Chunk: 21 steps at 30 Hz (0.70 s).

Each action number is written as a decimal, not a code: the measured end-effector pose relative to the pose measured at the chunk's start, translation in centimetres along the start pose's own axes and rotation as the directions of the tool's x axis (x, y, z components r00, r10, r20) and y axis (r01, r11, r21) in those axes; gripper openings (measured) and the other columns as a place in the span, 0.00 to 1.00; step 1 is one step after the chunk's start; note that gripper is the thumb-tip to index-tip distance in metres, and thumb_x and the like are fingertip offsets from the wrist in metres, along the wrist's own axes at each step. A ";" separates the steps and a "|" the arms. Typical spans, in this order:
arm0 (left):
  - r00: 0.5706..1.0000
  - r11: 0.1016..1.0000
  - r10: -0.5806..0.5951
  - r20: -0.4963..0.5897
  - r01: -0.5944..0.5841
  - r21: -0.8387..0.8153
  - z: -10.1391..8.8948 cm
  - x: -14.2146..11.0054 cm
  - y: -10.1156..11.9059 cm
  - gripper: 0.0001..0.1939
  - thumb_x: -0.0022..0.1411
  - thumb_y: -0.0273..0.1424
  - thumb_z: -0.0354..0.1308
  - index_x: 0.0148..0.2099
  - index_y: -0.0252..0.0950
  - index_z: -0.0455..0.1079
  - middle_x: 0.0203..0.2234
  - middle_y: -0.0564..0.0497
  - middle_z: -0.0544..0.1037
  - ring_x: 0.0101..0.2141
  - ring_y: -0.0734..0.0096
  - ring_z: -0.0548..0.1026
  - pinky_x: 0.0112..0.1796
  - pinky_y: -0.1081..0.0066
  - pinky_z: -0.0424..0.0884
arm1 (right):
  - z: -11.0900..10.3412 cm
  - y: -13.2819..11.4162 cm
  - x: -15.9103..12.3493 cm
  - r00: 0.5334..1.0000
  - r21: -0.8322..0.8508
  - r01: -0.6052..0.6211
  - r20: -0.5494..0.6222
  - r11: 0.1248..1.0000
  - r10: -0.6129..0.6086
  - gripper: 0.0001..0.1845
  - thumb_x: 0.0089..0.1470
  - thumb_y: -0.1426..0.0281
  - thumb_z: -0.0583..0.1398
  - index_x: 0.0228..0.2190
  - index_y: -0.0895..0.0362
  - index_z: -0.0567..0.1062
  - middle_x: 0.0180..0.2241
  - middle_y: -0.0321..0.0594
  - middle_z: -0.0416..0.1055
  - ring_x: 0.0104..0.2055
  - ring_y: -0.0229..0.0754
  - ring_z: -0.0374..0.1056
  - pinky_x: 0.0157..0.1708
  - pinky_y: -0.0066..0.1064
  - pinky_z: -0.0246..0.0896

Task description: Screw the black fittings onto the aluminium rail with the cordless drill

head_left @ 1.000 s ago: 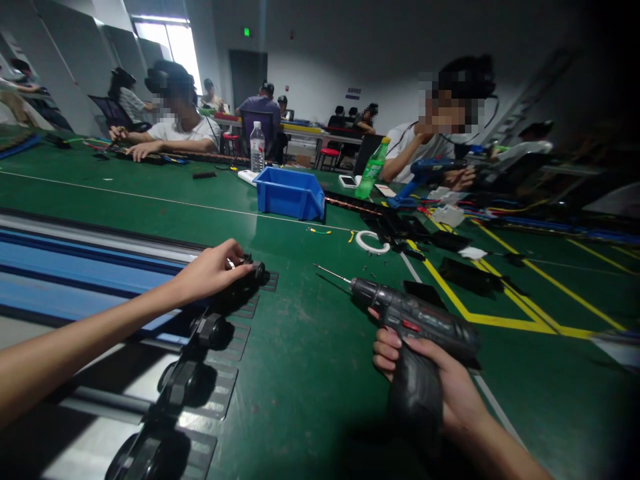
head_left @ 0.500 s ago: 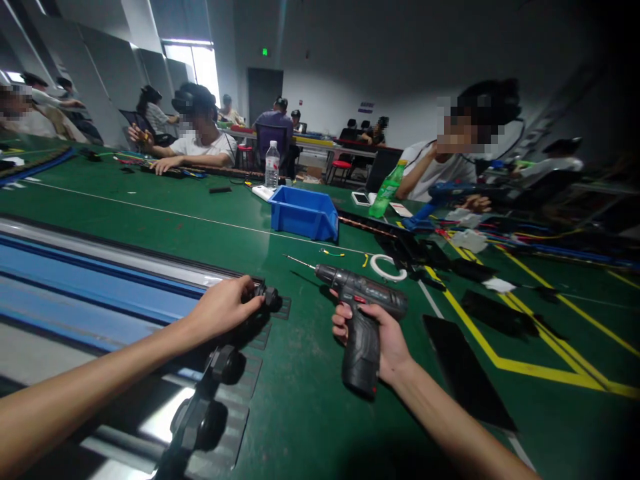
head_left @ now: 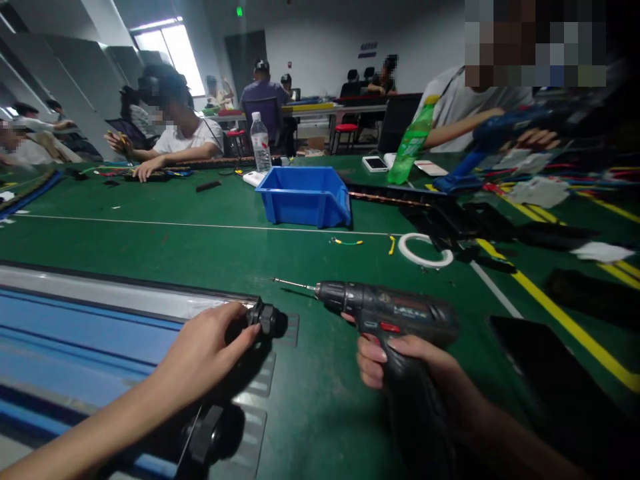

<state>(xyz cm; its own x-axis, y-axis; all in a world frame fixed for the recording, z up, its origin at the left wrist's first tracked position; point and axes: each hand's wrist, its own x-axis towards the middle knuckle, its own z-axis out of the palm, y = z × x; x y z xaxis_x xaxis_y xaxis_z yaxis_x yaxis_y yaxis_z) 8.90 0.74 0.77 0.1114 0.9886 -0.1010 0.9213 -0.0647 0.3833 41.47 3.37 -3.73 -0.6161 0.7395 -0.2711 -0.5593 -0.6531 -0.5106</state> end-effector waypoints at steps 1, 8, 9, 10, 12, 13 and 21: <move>1.000 1.000 -0.006 0.006 0.006 -0.004 0.1 0.1 0.0 0.20 0.72 0.50 0.48 0.43 0.39 0.69 0.38 0.46 0.80 0.39 0.55 0.77 0.40 0.60 0.66 | 0.1 -0.2 -0.1 1.000 -0.012 -0.014 -0.006 1.000 0.014 0.22 0.51 0.67 0.69 0.48 0.59 0.76 0.28 0.37 0.66 0.30 0.42 0.67 0.32 0.33 0.63; 0.999 0.999 -0.039 0.023 0.040 -0.024 0.6 0.4 -0.7 0.23 0.70 0.53 0.48 0.49 0.41 0.72 0.44 0.45 0.81 0.44 0.53 0.78 0.44 0.56 0.70 | -0.2 -0.8 -0.3 0.999 -0.079 -0.036 0.000 0.996 0.036 0.14 0.50 0.67 0.72 0.37 0.58 0.77 0.28 0.36 0.66 0.30 0.40 0.68 0.33 0.34 0.64; 0.999 0.999 -0.044 0.018 0.045 -0.024 0.7 0.4 -0.8 0.23 0.70 0.54 0.48 0.49 0.41 0.72 0.44 0.45 0.81 0.44 0.53 0.78 0.44 0.55 0.70 | -0.3 -0.8 -0.3 1.000 -0.091 -0.031 -0.002 0.995 0.031 0.12 0.50 0.67 0.71 0.36 0.58 0.77 0.29 0.36 0.67 0.30 0.41 0.68 0.33 0.35 0.64; 0.999 0.999 -0.048 0.012 0.048 -0.023 0.7 0.4 -0.8 0.24 0.70 0.54 0.48 0.49 0.41 0.73 0.44 0.45 0.81 0.43 0.53 0.78 0.44 0.55 0.70 | -0.3 -0.7 -0.4 1.000 -0.107 -0.026 -0.002 0.994 0.026 0.12 0.51 0.68 0.70 0.36 0.58 0.77 0.29 0.37 0.67 0.31 0.41 0.69 0.34 0.35 0.64; 0.999 0.998 -0.051 0.009 0.051 -0.023 0.8 0.4 -0.9 0.24 0.70 0.54 0.48 0.48 0.41 0.73 0.43 0.45 0.81 0.43 0.53 0.78 0.44 0.55 0.70 | -0.2 -0.6 -0.6 1.000 -0.151 -0.021 0.005 0.988 0.022 0.12 0.51 0.68 0.70 0.38 0.57 0.77 0.29 0.37 0.67 0.30 0.42 0.69 0.33 0.36 0.63; 0.999 0.998 -0.050 0.012 0.051 -0.022 0.7 0.4 -0.9 0.24 0.70 0.53 0.48 0.48 0.40 0.73 0.42 0.45 0.81 0.42 0.53 0.78 0.44 0.55 0.70 | -0.2 -0.5 -0.7 1.000 -0.173 -0.023 0.013 0.985 0.026 0.14 0.51 0.67 0.70 0.39 0.57 0.77 0.29 0.37 0.67 0.29 0.42 0.69 0.33 0.37 0.63; 0.999 0.999 -0.038 0.012 0.039 -0.017 0.6 0.4 -0.7 0.21 0.71 0.52 0.47 0.46 0.42 0.70 0.41 0.45 0.81 0.42 0.53 0.78 0.43 0.55 0.70 | -0.5 -0.7 -1.1 0.990 -0.219 -0.112 0.060 0.969 0.128 0.11 0.52 0.64 0.68 0.32 0.58 0.77 0.30 0.38 0.65 0.30 0.42 0.68 0.37 0.38 0.65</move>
<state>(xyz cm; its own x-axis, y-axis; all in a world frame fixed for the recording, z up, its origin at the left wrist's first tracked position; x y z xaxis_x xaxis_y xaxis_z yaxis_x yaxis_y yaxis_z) 8.57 1.06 -0.10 0.0803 0.9887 -0.1266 0.9186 -0.0241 0.3944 42.85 3.11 -3.49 -0.7147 0.6388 -0.2848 -0.3517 -0.6802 -0.6432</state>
